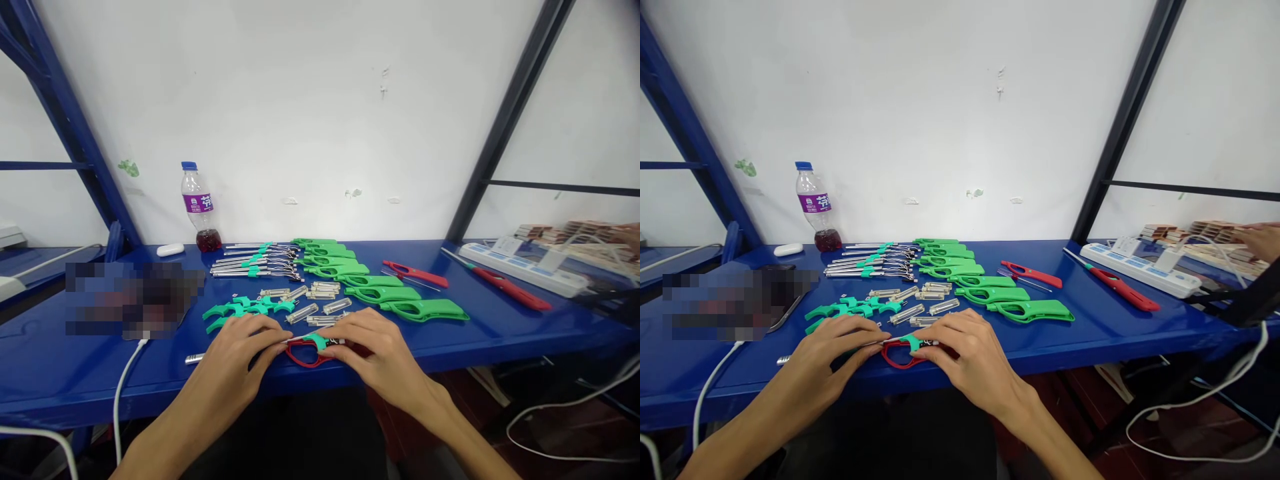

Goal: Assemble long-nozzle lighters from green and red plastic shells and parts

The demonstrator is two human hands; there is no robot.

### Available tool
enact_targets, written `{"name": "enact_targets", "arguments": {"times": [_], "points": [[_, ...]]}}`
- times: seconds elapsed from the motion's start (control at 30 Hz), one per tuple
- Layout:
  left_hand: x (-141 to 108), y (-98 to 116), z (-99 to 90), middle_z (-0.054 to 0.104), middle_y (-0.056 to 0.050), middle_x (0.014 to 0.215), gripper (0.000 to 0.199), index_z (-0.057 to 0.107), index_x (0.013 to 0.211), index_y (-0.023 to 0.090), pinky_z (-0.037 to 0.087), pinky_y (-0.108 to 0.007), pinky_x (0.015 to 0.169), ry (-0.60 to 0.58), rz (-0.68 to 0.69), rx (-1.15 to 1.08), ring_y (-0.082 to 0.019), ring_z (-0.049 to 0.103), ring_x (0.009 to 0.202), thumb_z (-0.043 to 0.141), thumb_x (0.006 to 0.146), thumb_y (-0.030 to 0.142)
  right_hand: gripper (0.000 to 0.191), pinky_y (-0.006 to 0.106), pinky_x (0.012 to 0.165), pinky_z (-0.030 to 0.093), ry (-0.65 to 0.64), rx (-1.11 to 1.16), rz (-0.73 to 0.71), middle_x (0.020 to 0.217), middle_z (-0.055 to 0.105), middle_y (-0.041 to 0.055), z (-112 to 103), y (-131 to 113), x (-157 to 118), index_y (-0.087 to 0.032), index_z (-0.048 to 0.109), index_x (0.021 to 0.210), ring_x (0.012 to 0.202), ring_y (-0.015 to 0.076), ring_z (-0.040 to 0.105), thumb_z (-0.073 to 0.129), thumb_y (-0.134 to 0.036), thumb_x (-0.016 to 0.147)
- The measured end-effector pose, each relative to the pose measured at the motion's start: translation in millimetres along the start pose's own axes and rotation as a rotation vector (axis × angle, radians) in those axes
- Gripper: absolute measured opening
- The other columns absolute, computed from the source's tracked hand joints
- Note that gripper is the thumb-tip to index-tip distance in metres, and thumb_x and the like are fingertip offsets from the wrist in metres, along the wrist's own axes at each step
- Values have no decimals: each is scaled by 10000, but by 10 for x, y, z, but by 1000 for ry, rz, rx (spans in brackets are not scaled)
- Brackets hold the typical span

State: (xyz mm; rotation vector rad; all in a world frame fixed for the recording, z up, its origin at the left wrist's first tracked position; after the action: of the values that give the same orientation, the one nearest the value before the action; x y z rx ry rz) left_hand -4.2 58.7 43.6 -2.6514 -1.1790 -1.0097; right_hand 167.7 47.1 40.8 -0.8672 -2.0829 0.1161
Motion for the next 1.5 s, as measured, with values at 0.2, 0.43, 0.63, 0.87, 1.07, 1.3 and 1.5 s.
{"name": "enact_targets", "arguments": {"times": [0.2,0.43,0.63,0.87,1.07,1.3,1.5], "points": [[-94,-114,6,784,-33,1103,247,762,1161,282,565,-380,866,16,-68,-13,-251,725,1016,566,1011,300,156,335,805,463,11,27,10,952,811,1,-12,26,-17,-267,770,1104,836,196,709,748,-325,961],[-46,-162,7,799,-3,1014,238,801,1047,291,585,-299,815,-20,-77,-151,-201,754,928,566,1017,268,168,319,793,434,5,39,21,922,793,-15,4,24,-16,-251,750,1102,817,177,686,777,-287,940],[3,-185,-15,789,5,956,253,824,956,293,583,-226,762,-29,-110,-245,-160,753,845,589,980,201,60,316,758,405,-15,53,25,855,767,-27,39,33,-15,-249,750,1011,783,171,660,747,-288,966],[-5,-238,-1,776,11,931,263,821,897,305,563,-225,719,-46,-118,-301,-158,742,818,595,959,184,65,324,770,405,-54,61,64,859,761,-31,72,73,-8,-254,757,1014,790,172,640,740,-301,972],[5,-232,-16,770,9,912,264,814,880,284,551,-223,710,-37,-95,-278,-150,734,800,588,964,179,79,327,765,421,-77,62,47,858,759,-22,99,63,0,-248,765,1013,794,175,626,702,-294,998],[-11,-238,18,772,-5,921,258,820,918,272,566,-239,731,-48,-98,-265,-161,737,819,582,981,195,116,329,808,458,-92,65,25,939,779,-13,109,45,-13,-260,778,1059,854,178,659,682,-304,1011],[-15,-272,53,774,-11,944,267,822,903,272,577,-246,748,-49,-132,-270,-168,742,846,579,970,184,172,324,764,471,-106,65,17,941,772,11,110,27,-15,-267,800,1119,850,187,658,668,-307,1017]]}}
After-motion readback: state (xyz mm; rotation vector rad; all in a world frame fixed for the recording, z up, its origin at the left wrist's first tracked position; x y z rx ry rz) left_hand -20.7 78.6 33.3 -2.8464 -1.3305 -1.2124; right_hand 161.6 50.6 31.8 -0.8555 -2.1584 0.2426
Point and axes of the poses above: each hand's wrist, its own x-axis towards the middle knuckle, its own z-axis out of the palm, y = z × x, the point moved 10 cm from there along x, towards the middle knuckle
